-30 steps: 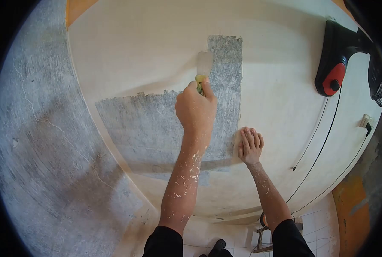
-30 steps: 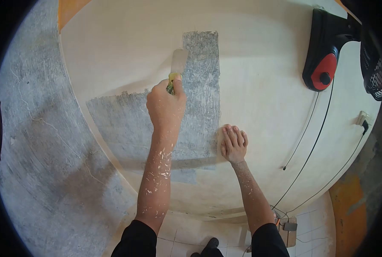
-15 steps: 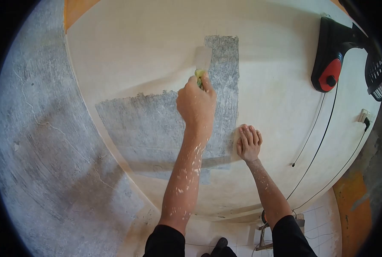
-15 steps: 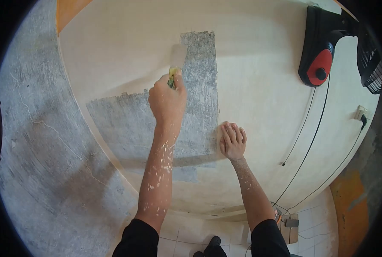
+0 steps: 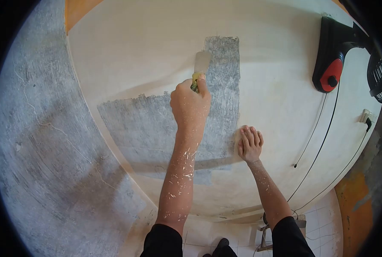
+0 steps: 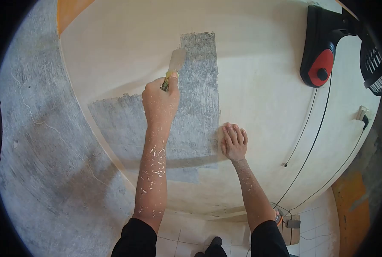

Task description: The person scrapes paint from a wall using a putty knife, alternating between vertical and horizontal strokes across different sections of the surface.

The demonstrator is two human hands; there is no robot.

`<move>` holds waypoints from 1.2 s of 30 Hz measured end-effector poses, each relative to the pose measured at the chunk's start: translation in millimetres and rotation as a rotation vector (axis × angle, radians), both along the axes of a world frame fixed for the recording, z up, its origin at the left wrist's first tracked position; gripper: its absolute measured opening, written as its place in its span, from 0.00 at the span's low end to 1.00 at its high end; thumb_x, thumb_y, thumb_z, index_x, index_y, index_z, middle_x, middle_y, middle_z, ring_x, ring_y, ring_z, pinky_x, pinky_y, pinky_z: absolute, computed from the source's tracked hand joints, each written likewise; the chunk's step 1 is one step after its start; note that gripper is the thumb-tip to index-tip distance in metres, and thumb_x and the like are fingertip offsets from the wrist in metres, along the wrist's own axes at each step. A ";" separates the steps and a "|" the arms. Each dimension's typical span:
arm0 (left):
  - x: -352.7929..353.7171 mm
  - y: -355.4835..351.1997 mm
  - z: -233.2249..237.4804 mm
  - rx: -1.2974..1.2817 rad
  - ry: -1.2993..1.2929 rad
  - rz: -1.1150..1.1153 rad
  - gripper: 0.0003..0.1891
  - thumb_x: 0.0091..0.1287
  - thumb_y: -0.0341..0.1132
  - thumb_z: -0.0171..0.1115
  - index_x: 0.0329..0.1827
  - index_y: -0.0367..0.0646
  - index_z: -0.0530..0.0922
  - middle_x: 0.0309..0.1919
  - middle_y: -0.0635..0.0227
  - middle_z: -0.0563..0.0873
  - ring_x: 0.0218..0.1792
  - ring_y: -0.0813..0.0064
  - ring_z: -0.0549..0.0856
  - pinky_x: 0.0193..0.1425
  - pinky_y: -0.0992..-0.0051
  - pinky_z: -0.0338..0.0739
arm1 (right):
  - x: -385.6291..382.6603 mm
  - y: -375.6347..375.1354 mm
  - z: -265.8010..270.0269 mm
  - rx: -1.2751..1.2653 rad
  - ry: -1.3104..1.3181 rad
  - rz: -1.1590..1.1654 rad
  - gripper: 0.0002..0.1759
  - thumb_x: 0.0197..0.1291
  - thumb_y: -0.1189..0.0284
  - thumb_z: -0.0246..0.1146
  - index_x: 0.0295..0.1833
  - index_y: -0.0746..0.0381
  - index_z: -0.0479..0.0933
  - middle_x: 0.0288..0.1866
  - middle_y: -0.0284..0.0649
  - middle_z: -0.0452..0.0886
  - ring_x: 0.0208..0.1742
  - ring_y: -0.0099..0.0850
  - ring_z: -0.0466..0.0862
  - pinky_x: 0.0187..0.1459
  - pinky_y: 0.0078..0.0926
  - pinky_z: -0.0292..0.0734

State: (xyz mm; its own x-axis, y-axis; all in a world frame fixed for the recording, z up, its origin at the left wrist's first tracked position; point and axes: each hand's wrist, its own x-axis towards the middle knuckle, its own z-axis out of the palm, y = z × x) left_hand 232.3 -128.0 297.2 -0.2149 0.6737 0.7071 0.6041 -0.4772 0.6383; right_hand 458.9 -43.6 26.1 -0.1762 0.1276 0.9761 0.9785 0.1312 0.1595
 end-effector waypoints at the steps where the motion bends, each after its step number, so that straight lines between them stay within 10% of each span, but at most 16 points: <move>1: -2.9 4.6 -3.9 0.043 0.010 0.002 0.21 0.73 0.42 0.59 0.26 0.34 0.82 0.19 0.50 0.83 0.22 0.52 0.86 0.29 0.61 0.79 | -0.4 2.0 4.5 0.004 0.004 0.000 0.27 0.66 0.63 0.57 0.71 0.51 0.74 0.76 0.32 0.71 0.78 0.34 0.65 0.78 0.43 0.51; 36: -11.1 20.4 19.1 0.099 -0.067 -0.032 0.27 0.71 0.49 0.60 0.23 0.31 0.80 0.18 0.51 0.81 0.21 0.55 0.82 0.33 0.60 0.76 | -4.1 2.9 0.1 0.041 0.013 0.028 0.29 0.66 0.60 0.57 0.72 0.53 0.72 0.76 0.35 0.70 0.78 0.36 0.63 0.78 0.45 0.50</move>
State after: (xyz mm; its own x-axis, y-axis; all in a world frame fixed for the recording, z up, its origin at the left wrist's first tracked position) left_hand 221.2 -107.6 316.4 -0.2437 0.6089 0.7549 0.5448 -0.5580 0.6260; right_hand 454.8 -40.6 26.2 -0.1666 0.0827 0.9826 0.9765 0.1523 0.1528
